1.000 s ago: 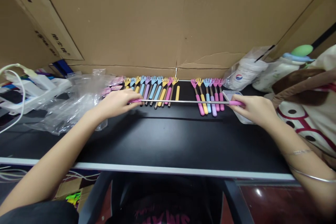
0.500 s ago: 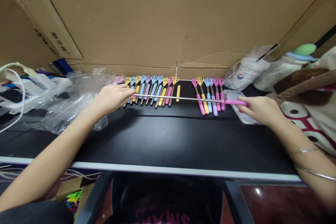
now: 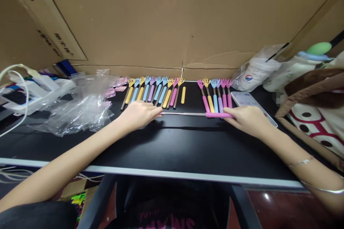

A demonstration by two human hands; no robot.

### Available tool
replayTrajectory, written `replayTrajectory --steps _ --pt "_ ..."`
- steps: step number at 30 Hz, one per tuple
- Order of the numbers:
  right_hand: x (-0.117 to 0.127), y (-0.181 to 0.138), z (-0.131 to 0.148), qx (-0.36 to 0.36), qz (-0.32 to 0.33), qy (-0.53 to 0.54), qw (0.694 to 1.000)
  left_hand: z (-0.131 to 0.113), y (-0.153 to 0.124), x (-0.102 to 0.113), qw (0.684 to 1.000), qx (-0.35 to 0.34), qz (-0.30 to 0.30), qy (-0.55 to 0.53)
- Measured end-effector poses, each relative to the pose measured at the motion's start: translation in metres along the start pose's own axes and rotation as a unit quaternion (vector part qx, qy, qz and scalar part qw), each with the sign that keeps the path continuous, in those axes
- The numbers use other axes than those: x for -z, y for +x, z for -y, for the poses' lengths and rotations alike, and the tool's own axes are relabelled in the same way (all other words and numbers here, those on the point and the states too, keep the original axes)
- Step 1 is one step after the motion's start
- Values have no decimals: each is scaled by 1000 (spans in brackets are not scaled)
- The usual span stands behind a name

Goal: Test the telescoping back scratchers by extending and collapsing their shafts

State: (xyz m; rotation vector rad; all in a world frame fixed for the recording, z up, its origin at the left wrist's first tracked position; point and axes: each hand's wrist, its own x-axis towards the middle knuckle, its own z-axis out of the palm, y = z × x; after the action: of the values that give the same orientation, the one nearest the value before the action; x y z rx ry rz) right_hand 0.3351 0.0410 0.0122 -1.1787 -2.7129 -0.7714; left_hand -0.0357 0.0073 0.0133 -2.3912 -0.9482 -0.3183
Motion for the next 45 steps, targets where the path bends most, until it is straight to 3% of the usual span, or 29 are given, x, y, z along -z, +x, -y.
replayTrajectory --steps 6,11,19,29,41,45 --pt "8 -1 -1 -20 9 25 999 8 -2 7 995 50 39 -72" --pt "11 0 -3 -28 0 40 999 13 -4 9 993 47 60 -92" --pt "8 0 -10 -37 -29 37 998 14 -1 11 995 58 9 -84" --pt "20 14 18 7 -48 60 997 -14 10 -2 991 1 -33 -131" --pt "22 29 37 36 -81 -6 996 -16 28 10 997 9 -17 -77" --pt "23 38 46 32 -71 20 997 -20 31 9 998 -5 3 -63"
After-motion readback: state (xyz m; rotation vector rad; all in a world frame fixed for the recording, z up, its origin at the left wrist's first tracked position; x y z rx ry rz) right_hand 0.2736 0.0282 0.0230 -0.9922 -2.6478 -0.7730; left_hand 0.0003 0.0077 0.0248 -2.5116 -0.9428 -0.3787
